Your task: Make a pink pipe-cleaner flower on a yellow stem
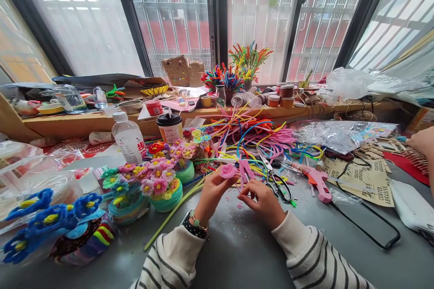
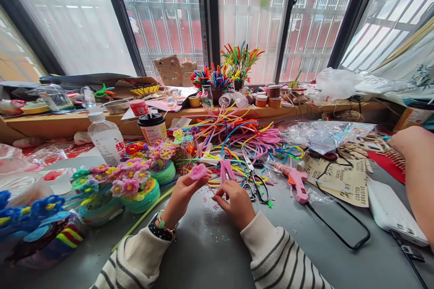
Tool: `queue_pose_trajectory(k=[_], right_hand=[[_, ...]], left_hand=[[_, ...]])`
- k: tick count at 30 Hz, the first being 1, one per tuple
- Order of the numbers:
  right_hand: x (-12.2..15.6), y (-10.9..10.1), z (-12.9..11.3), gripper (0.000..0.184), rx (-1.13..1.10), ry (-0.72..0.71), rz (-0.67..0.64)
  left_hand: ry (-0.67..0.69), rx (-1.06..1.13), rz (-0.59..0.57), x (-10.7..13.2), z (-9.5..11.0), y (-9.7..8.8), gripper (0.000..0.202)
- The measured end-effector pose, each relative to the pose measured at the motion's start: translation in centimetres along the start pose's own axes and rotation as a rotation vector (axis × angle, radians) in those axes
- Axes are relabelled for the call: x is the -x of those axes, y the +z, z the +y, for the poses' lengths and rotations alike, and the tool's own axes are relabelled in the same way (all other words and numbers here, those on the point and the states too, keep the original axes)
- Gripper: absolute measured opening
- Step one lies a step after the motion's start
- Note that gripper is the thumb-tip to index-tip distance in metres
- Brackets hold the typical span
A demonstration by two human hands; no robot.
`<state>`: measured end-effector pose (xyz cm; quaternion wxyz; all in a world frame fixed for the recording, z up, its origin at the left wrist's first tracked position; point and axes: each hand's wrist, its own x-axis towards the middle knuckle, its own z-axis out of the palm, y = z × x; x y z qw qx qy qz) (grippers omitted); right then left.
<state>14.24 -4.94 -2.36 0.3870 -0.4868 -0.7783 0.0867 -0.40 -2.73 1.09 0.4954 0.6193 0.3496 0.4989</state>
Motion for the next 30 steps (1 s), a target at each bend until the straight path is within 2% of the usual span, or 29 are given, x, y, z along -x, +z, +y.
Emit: queue_pose_trajectory(k=[6,8,13,17,22,27,30], right_hand=[[0.0,0.0,0.3,0.02,-0.026,0.038,0.033],[0.0,0.0,0.4,0.018,-0.065,0.033,0.045],[0.1,-0.1,0.4,0.016,-0.146,0.044,0.099],[0.1,-0.1,0.4,0.013,-0.122,0.093,0.096],[0.1,-0.4,0.4,0.015,-0.086,0.115,0.087],[0.1,-0.4,0.2,0.016,-0.105,0.07,0.08],[0.1,-0.2,0.2,0.017,-0.122,0.054,0.062]], left_hand=[[0.056,-0.021,-0.097,0.2,1.0,0.2,0.018],[0.038,-0.021,-0.141,0.2,1.0,0.3,0.021],[-0.04,0.014,-0.251,0.2,0.6,0.3,0.042],[-0.032,0.038,-0.248,0.1,0.0,0.4,0.059],[-0.023,0.039,-0.237,0.1,-0.4,0.4,0.059],[-0.044,0.058,-0.25,0.2,-0.1,0.5,0.059],[-0.031,0.042,-0.273,0.2,-0.2,0.4,0.065]])
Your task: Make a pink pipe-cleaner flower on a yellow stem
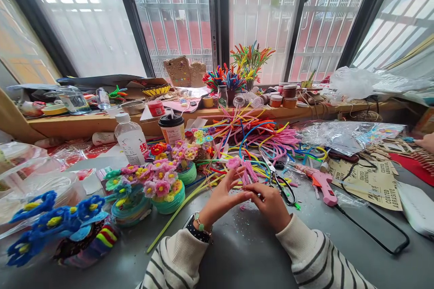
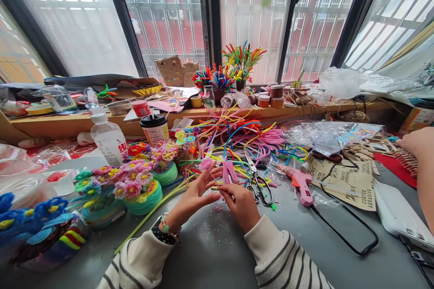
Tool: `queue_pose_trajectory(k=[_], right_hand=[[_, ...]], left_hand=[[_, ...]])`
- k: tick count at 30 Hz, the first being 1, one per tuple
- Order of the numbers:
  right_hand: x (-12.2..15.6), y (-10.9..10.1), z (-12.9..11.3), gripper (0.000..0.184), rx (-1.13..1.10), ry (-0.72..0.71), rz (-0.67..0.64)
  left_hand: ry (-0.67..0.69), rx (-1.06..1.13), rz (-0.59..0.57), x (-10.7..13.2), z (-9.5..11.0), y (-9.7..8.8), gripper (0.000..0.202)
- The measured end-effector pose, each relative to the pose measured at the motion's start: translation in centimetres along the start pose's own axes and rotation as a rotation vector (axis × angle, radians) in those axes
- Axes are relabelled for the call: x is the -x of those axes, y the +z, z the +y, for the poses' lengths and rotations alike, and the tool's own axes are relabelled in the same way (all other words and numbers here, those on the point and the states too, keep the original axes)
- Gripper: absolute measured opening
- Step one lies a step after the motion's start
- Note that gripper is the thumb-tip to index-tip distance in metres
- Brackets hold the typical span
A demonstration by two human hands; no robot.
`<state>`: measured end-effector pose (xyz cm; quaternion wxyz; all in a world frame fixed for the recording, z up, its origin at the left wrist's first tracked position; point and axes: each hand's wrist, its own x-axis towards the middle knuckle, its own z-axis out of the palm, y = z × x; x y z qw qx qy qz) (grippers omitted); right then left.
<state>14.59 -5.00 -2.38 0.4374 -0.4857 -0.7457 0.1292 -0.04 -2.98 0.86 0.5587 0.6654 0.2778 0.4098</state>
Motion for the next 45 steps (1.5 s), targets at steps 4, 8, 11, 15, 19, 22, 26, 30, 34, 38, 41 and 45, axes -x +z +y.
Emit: queue_pose_trajectory(k=[4,8,11,15,19,22,26,30,34,38,41,45], right_hand=[[0.0,0.0,-0.1,0.014,0.065,0.038,-0.01],[0.0,0.0,-0.1,0.014,0.091,0.041,-0.032],[0.0,0.0,0.1,0.014,0.053,0.015,-0.048],[0.1,0.0,0.2,0.016,0.041,0.0,-0.042],[-0.1,0.0,0.0,0.012,0.092,0.036,-0.034],[-0.1,0.1,-0.1,0.013,0.12,0.04,-0.013],[0.0,0.3,0.1,0.014,0.103,-0.005,-0.009],[0.0,0.3,0.4,0.015,0.074,-0.047,-0.034],[0.0,0.4,0.3,0.015,0.103,0.017,-0.052],[0.0,0.5,-0.1,0.018,0.102,0.046,-0.056],[-0.3,-0.6,0.3,0.021,0.07,0.046,-0.041],[-1.1,-4.4,2.8,0.019,0.244,0.245,0.187]], left_hand=[[0.013,-0.028,-0.021,0.0,-0.3,-0.2,0.071],[0.006,-0.043,-0.051,0.0,-0.2,-0.2,0.071],[0.012,-0.053,-0.053,0.0,-0.1,-0.1,0.07],[0.017,-0.041,-0.042,0.0,-0.2,0.0,0.065],[0.023,-0.015,-0.046,0.0,-0.1,0.0,0.066],[0.014,-0.007,-0.038,0.0,0.0,0.1,0.062],[0.001,0.005,-0.031,-0.1,0.2,0.1,0.053],[-0.02,0.023,0.005,-0.1,0.2,0.1,0.035],[-0.04,0.038,0.028,-0.1,0.4,0.2,0.029],[-0.067,0.0,0.014,-0.1,0.5,0.4,0.028],[-0.003,0.024,0.161,-0.3,0.3,0.2,0.03],[0.1,0.08,0.479,-0.5,-0.3,-0.4,0.029]])
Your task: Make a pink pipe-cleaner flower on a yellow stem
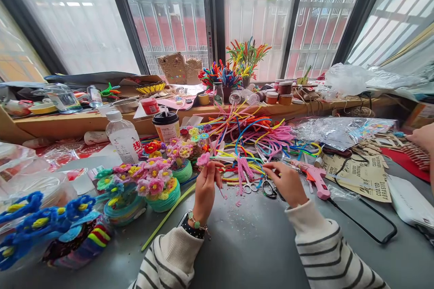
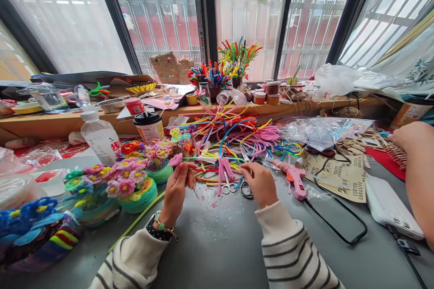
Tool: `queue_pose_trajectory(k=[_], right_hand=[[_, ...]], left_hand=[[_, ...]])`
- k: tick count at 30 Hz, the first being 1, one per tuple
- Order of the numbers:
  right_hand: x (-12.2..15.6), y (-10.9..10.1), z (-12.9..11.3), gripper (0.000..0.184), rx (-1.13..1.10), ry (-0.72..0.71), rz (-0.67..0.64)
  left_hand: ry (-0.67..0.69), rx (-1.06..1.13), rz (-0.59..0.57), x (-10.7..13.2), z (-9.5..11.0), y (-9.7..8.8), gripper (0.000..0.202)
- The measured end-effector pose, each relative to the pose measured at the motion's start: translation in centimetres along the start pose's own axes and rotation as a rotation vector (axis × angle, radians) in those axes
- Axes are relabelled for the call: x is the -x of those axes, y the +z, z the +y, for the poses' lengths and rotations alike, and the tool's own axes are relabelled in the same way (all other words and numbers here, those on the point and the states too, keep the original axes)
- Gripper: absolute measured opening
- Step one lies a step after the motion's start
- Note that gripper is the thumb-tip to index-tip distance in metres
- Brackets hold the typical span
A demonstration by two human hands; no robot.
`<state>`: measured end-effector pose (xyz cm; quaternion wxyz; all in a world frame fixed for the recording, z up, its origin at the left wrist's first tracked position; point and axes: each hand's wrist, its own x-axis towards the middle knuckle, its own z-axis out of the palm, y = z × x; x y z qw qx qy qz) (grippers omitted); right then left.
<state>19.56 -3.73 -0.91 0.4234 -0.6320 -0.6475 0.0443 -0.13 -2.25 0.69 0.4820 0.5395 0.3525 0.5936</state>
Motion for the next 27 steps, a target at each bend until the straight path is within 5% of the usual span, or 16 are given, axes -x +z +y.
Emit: queue_pose_trajectory(k=[5,11,15,27], right_hand=[[-1.5,-1.0,2.7,0.017,0.239,0.026,0.0],[-1.7,3.1,1.0,0.014,0.501,0.03,-0.136],[-2.5,4.7,0.3,0.015,0.591,-0.011,-0.08],[-3.3,3.9,1.3,0.02,0.174,0.076,0.177]], left_hand=[[-0.025,-0.024,0.047,-0.2,-0.2,0.2,0.03],[-0.032,-0.021,0.034,-0.2,-0.5,0.2,0.031],[-0.017,-0.016,0.029,-0.4,-0.7,0.0,0.03],[0.031,-0.094,0.012,-0.1,-0.4,0.0,0.031]])
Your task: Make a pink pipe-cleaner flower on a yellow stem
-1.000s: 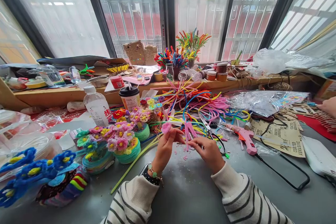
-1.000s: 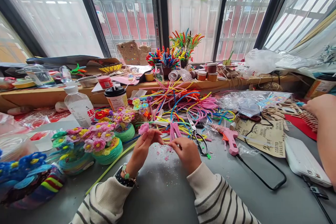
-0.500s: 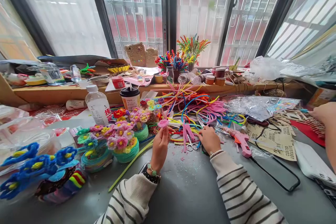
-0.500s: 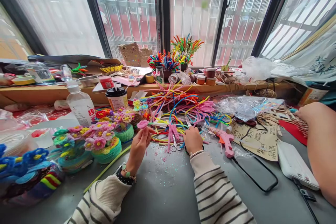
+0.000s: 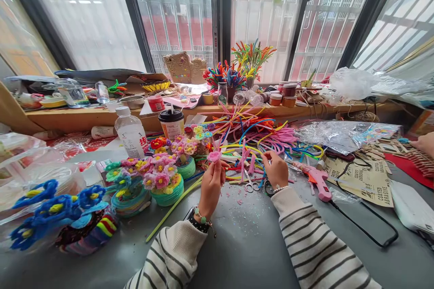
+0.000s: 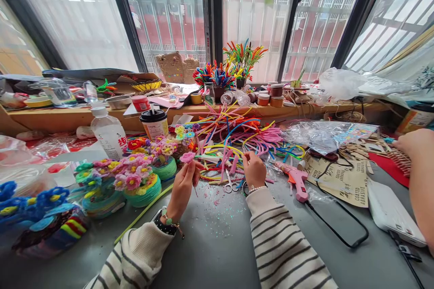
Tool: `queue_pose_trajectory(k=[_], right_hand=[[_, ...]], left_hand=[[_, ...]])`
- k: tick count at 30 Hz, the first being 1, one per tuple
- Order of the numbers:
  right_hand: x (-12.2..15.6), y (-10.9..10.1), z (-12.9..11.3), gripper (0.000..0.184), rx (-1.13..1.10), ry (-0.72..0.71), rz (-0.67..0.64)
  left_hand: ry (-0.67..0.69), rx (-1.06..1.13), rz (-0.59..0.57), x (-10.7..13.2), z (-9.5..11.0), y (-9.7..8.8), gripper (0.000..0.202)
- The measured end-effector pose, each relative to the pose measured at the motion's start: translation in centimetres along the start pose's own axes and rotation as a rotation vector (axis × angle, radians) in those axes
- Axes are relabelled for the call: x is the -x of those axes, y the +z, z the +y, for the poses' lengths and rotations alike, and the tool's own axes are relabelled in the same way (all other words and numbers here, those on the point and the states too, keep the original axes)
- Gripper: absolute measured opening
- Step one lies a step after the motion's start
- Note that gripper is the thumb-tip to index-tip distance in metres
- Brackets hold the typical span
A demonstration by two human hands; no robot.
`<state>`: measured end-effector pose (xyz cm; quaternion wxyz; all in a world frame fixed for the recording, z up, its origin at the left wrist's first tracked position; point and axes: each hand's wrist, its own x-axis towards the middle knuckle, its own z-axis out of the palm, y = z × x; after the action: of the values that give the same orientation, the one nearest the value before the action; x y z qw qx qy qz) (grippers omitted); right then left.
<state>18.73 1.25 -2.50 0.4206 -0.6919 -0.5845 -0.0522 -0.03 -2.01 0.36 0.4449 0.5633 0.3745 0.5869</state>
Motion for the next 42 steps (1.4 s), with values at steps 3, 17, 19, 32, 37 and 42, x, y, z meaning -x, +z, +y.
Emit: queue_pose_trajectory(k=[3,17,19,32,37,42], right_hand=[[-0.1,0.2,0.2,0.021,-0.106,-0.037,0.028],[-0.8,0.5,1.1,0.031,-0.414,0.181,0.199],[-0.8,0.5,1.0,0.032,-0.406,0.16,0.19],[-1.4,-0.7,0.2,0.035,-0.442,0.085,0.266],[-1.9,-2.2,1.2,0.027,-0.123,-0.005,0.34],[-2.1,-1.7,3.2,0.027,0.097,0.057,0.165]], left_hand=[[-0.006,0.002,0.003,0.0,0.1,0.0,0.032],[-0.028,0.003,0.042,0.0,0.2,0.1,0.031],[-0.03,0.002,0.041,0.1,0.2,0.1,0.031],[0.123,-0.674,0.004,0.5,-0.2,0.0,0.027],[0.151,-1.14,-0.22,1.1,-0.7,0.1,0.024],[0.082,-1.281,-0.351,1.1,-0.9,-0.1,0.011]])
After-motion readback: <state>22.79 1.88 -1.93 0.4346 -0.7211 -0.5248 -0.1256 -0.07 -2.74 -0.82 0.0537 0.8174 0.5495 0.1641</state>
